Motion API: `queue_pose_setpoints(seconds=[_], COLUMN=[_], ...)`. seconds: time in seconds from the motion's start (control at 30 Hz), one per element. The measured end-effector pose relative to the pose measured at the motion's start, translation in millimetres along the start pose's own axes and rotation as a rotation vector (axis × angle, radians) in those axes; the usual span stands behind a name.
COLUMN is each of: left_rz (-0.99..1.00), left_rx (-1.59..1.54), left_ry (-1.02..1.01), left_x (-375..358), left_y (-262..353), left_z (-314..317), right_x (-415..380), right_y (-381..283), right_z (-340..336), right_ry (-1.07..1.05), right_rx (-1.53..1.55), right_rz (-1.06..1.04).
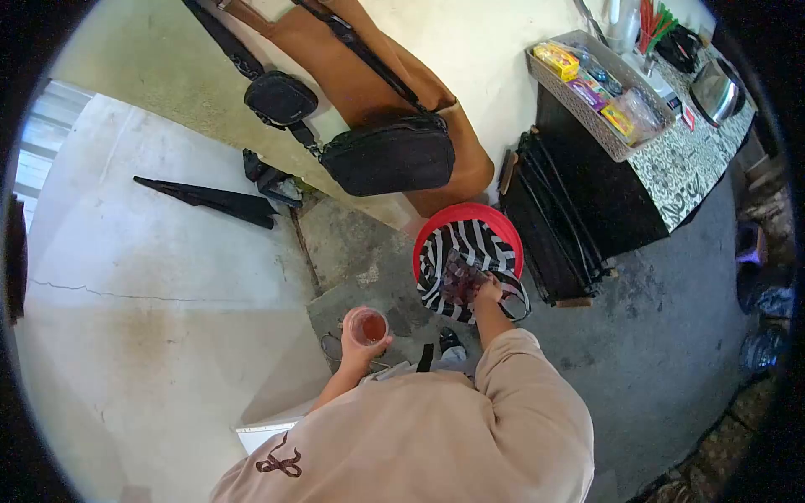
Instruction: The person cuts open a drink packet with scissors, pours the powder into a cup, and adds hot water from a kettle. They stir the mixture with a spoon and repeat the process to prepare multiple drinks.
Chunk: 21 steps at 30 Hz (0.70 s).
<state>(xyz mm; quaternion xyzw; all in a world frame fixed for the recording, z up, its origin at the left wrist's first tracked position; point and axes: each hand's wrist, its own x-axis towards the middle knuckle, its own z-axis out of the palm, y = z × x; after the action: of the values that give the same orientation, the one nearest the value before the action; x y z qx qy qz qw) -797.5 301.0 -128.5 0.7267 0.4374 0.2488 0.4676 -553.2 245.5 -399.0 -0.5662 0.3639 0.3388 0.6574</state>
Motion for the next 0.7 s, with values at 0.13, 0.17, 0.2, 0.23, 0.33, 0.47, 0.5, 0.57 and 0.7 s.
queue_pose_setpoints(seconds=[0.13, 0.17, 0.2, 0.23, 0.33, 0.47, 0.5, 0.57, 0.7], left_rz=[-0.026, 0.011, 0.048, 0.085, 0.09, 0.124, 0.165, 0.227, 0.31], left_rx=[-0.114, -0.112, -0.111, -0.115, -0.098, -0.163, -0.177, -0.189, -0.199], left_ry=[-0.015, -0.03, -0.043, -0.057, -0.164, -0.28, -0.291, -0.309, -0.319], left_x=[6.8, 9.5, 13.9, 16.6, 22.4, 31.4, 36.0, 42.0, 52.4], left_y=[5.2, 1.4, -2.3, -5.2, -0.4, 7.6, 5.5, 0.5, -1.3], left_z=[4.1, 5.1, 6.2, 7.2, 9.8, 16.9, 20.0, 24.2, 32.4], right_x=[0.3, -1.0, -2.9, -4.8, -18.2, -74.7, -86.0, -106.5, -188.3], right_y=[0.8, -1.5, -5.4, -10.3, -23.6, -55.3, -61.3, -70.1, -103.4], right_z=[-7.2, -12.4, -18.2, -25.1, -38.7, -62.0, -68.2, -78.3, -85.5], right_ry=[0.007, -0.026, -0.059, -0.09, -0.141, -0.289, -0.299, -0.317, -0.353], right_rx=[-0.011, -0.008, -0.007, -0.008, -0.007, -0.099, -0.116, -0.151, -0.142], right_rz=[-0.013, 0.01, 0.031, 0.049, 0.036, -0.064, -0.09, -0.139, -0.212])
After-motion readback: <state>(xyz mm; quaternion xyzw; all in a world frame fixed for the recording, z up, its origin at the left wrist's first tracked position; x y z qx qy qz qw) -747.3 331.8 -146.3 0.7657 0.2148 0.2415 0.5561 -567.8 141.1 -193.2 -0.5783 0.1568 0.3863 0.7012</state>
